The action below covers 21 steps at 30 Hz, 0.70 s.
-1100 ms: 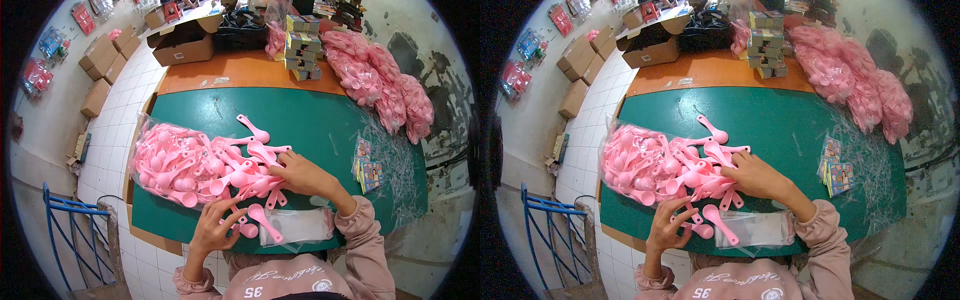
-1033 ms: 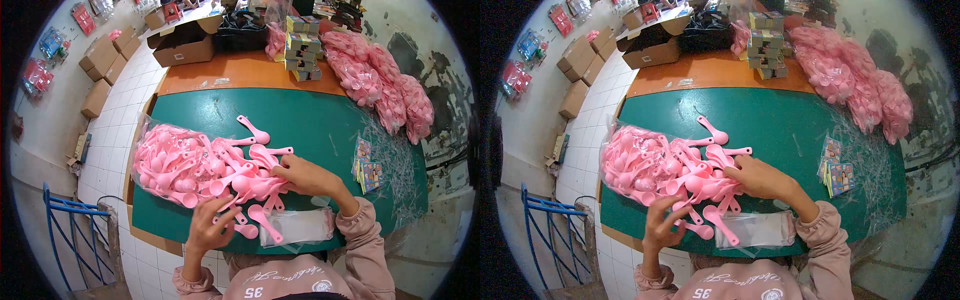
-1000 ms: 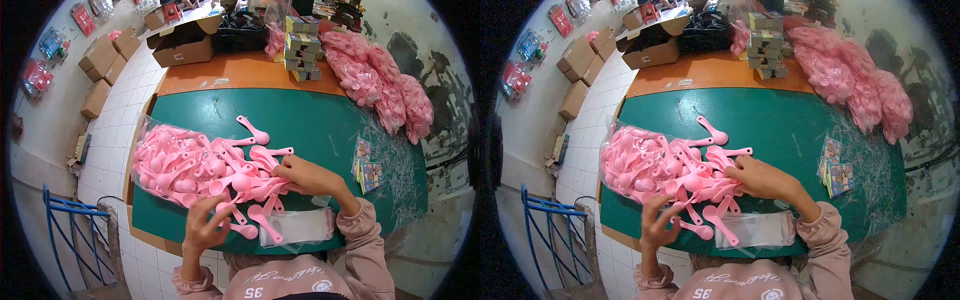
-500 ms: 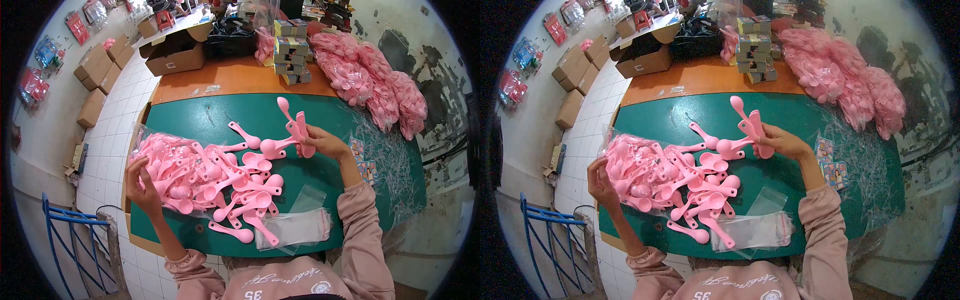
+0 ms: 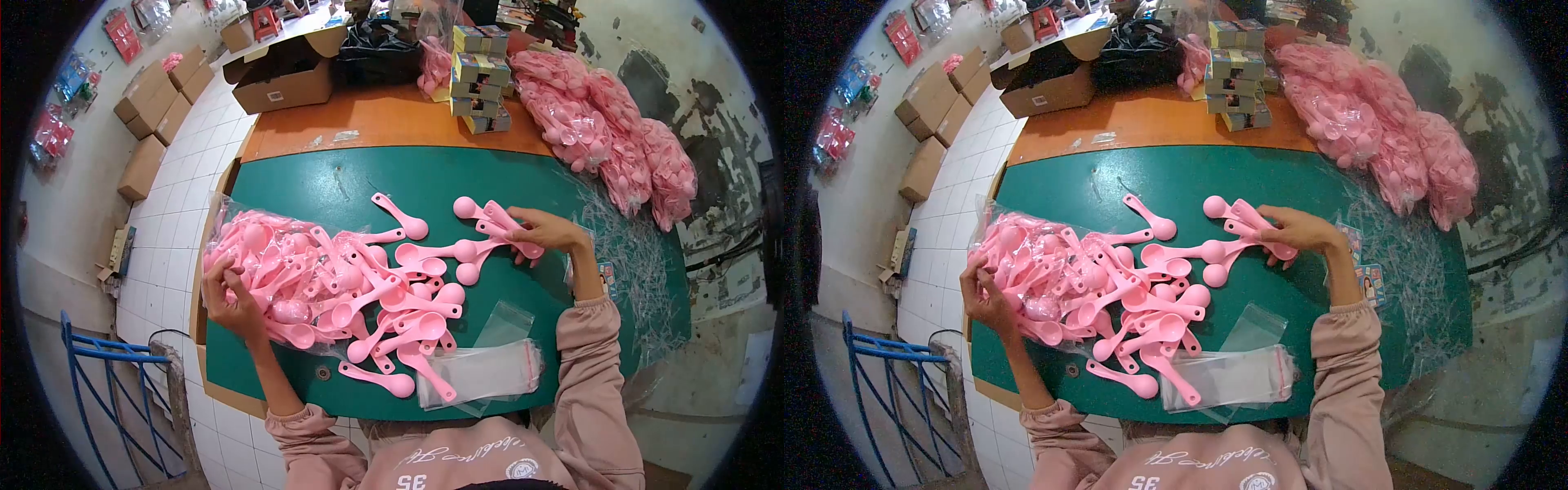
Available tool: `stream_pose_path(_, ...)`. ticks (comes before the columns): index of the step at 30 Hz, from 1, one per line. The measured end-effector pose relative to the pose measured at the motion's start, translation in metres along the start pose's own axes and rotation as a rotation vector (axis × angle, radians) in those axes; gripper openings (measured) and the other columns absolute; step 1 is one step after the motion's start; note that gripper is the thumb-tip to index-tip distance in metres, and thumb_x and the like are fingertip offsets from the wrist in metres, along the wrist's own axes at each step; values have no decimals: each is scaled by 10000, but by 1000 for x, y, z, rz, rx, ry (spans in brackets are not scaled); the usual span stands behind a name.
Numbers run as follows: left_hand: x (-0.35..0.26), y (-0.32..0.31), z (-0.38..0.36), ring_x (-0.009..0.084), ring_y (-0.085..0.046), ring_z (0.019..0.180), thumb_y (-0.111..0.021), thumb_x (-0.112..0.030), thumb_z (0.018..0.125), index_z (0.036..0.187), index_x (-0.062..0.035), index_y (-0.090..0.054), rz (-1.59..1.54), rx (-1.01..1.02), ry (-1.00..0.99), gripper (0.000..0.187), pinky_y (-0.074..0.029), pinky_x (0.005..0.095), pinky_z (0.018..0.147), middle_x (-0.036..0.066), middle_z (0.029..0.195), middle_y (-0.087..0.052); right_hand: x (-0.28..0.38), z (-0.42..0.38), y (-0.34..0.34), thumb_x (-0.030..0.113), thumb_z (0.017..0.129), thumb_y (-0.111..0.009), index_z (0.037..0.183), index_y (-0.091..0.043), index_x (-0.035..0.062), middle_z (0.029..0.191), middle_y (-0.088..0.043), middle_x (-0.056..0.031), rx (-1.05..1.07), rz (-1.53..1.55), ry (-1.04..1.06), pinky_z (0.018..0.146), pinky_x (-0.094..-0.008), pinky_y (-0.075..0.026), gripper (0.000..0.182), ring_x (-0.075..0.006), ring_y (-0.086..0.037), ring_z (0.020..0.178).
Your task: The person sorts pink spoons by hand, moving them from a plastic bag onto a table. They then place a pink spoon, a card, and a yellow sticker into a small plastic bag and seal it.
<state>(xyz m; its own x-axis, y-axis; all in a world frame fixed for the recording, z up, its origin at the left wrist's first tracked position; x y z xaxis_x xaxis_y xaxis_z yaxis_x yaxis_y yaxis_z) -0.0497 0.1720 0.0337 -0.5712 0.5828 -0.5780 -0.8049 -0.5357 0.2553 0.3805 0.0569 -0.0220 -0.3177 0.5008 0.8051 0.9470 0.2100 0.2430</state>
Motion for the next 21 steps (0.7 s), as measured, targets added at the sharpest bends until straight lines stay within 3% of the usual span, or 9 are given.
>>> stream_pose_path(3,5,3,-2,148,-582,705,-464,-55,871,913,27,-577,21,22,20,145,-498,258,641,79,854,-584,-5,10,22,290,789,-612,1045,-530,57,817,-597,-76,-55,-317,189,571,-269,-452,356,-131,-559,674)
stream_pose_path(6,2,4,-3,149,-582,689,-464,-52,867,904,24,-579,34,11,17,142,-499,257,634,83,849,-582,-6,12,39,262,715,-660,940,-581,35,770,-604,-60,-191,-415,188,614,-270,-422,329,-128,-537,688)
stream_pose_path(10,-5,4,-1,137,-575,614,-463,10,822,860,10,-598,36,-34,-64,140,-475,245,528,80,801,-584,-7,33,56,223,680,-672,937,-606,34,765,-615,-69,-257,-357,245,620,-279,-431,326,-144,-552,687)
stream_pose_path(12,-6,4,0,138,-575,610,-469,2,816,853,6,-599,105,-31,-85,135,-469,244,525,76,791,-584,0,45,70,151,667,-672,866,-580,-5,744,-559,-15,-423,-387,285,632,-255,-403,269,-106,-500,681)
stream_pose_path(14,-6,5,-1,140,-575,608,-471,-1,813,851,1,-600,117,-45,-74,134,-465,246,524,74,788,-584,1,59,74,127,655,-672,905,-607,-8,802,-606,-44,-473,-396,228,682,-258,-427,291,-127,-547,733)
stream_pose_path(16,-2,7,-1,141,-575,606,-473,-4,810,848,-5,-601,128,-58,-64,133,-461,249,523,71,785,-585,14,61,83,108,652,-669,990,-603,1,860,-633,-71,-720,-387,379,757,-265,-444,360,-152,-590,824)
stream_pose_path(17,1,7,-1,143,-575,606,-473,-4,809,847,-9,-601,131,-55,-61,134,-458,252,525,69,784,-585,4,74,94,155,621,-687,1078,-579,51,988,-611,-154,-722,-335,398,823,-326,-441,481,-280,-581,957)
stream_pose_path(20,-1,7,0,146,-577,608,-475,1,803,843,-18,-603,161,-45,-75,136,-458,259,533,67,782,-585,13,63,98,142,636,-676,1157,-529,77,1130,-545,-157,-1043,-547,655,891,-343,-398,546,-298,-516,1062)
stream_pose_path(21,-3,7,0,146,-579,607,-476,0,804,841,-15,-601,158,-39,-83,132,-459,256,532,69,784,-585,21,54,92,136,648,-667,1164,-518,83,1175,-504,-154,-1057,-584,623,927,-363,-368,540,-312,-468,1097)
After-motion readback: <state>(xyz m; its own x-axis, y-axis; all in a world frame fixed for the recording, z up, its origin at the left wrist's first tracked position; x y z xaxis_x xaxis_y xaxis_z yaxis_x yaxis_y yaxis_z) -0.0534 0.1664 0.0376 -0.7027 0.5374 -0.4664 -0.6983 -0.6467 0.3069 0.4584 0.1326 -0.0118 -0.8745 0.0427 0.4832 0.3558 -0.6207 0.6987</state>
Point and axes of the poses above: each hand's wrist, its own z-axis towards the middle knuckle, its own y-axis out of the back of the hand, x = y × z, the point moved 7 cm from there along z, towards the middle knuckle
